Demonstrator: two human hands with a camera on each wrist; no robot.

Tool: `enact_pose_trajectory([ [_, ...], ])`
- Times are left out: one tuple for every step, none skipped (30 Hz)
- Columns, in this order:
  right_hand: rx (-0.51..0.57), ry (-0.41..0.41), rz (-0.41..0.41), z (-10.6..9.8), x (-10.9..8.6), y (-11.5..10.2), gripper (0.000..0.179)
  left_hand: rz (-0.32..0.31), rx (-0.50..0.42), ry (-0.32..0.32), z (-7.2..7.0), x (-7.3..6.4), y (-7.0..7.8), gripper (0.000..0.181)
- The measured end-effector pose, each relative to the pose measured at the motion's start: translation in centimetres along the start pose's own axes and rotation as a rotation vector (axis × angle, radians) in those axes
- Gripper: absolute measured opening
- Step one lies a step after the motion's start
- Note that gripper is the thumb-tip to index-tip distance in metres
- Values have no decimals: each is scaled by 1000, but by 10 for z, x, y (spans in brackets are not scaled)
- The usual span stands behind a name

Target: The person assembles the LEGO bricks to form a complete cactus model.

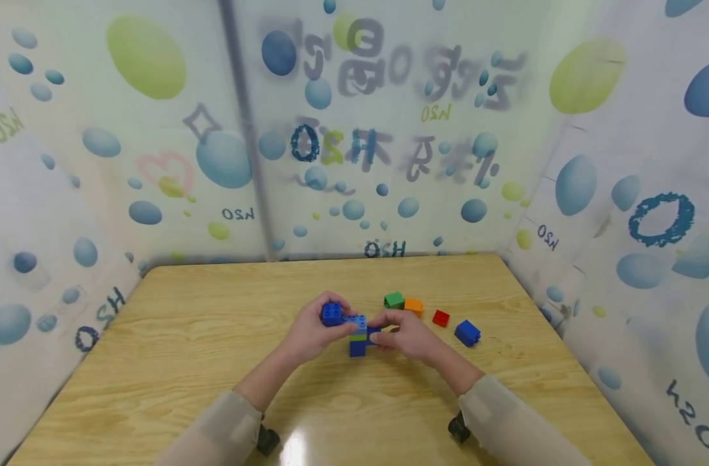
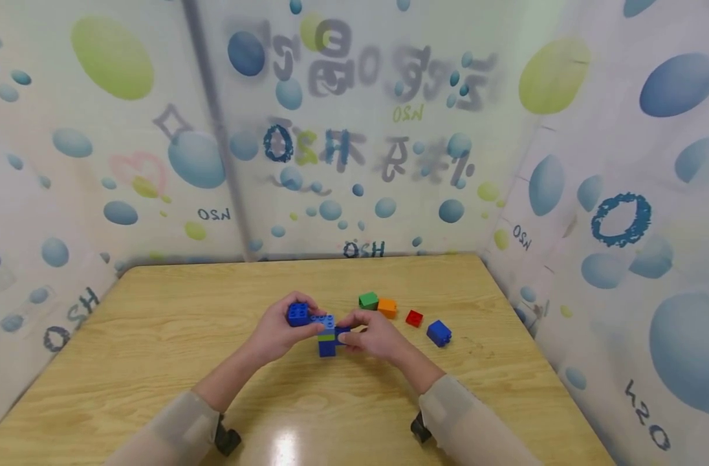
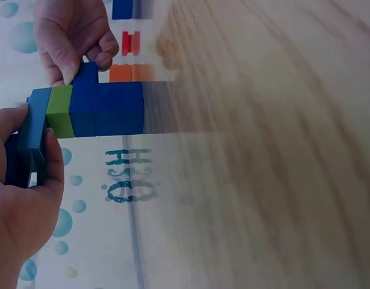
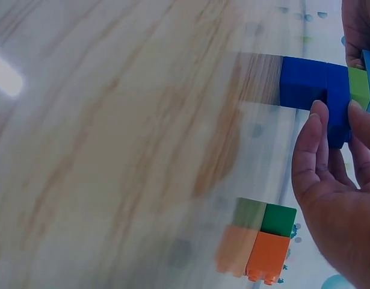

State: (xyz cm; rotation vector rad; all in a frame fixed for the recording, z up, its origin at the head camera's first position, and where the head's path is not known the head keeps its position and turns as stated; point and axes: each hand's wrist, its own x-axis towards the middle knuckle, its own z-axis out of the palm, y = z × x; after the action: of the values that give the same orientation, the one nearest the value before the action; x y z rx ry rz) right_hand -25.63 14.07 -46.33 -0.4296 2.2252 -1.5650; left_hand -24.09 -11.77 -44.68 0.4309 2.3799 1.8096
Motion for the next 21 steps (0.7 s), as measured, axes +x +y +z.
enact_pose_trajectory([
  [4, -7, -2, 0, 0, 1, 29, 0, 2, 1, 0, 0, 0, 33],
  [2, -13, -4, -1, -1, 1, 29, -4, 0, 0, 0, 0, 0, 33],
  [-4, -21, -10, -2, -1, 2, 31, -4, -1, 0, 0, -1, 0, 34],
  [-18, -25, -14, -3, -2, 3, 32, -4, -2, 0, 0, -1, -1, 34],
  [-38, -26, -18, -5, -3, 4, 33, -4, -3, 0, 0, -1, -1, 34],
  [-59, -26, -21, -7, -4, 4, 34, -6, -7, 1, 0, -1, -1, 34],
  [-85, -20, -25, -10, -5, 5, 35, -8, -8, 1, 1, -2, -2, 34],
  [-116, -9, -30, -13, -7, 5, 36, -9, -9, 2, 1, -2, -2, 35],
  [-143, 2, -36, -17, -9, 5, 37, -10, -8, 3, 1, -2, -2, 35],
  [-167, 19, -31, -21, -11, 5, 38, -10, -6, 3, 1, -1, -3, 34],
  [-180, 38, -23, -26, -13, 5, 38, -12, -4, 3, 1, -1, -3, 34],
  [-191, 53, -21, -31, -15, 5, 38, -13, -3, 3, 1, -1, -3, 34],
  [-201, 72, -15, -37, -17, 5, 38, -13, 0, 2, 1, -1, -3, 33],
  [-209, 91, -10, -43, -19, 5, 38, -11, -1, 0, 1, -1, -3, 33],
  [-214, 108, -3, -50, -21, 6, 37, -10, -1, -2, 1, -1, -3, 32],
  [-223, 130, 4, -56, -22, 7, 35, -9, -2, -3, 1, 0, -3, 32],
  [-234, 150, 3, -63, -24, 9, 35, -9, -3, -3, 1, 0, -3, 32],
  [-251, 166, 0, -69, -26, 9, 34, -8, -3, -3, 0, 0, -2, 32],
  [-259, 181, 5, -75, -28, 9, 33, -7, -1, -3, 0, 0, -2, 32],
  [-270, 195, 2, -80, -30, 9, 33, -7, 0, -1, 0, 0, -1, 32],
  [-286, 210, 0, -85, -32, 10, 33, -8, 3, 0, 0, 0, 0, 32],
])
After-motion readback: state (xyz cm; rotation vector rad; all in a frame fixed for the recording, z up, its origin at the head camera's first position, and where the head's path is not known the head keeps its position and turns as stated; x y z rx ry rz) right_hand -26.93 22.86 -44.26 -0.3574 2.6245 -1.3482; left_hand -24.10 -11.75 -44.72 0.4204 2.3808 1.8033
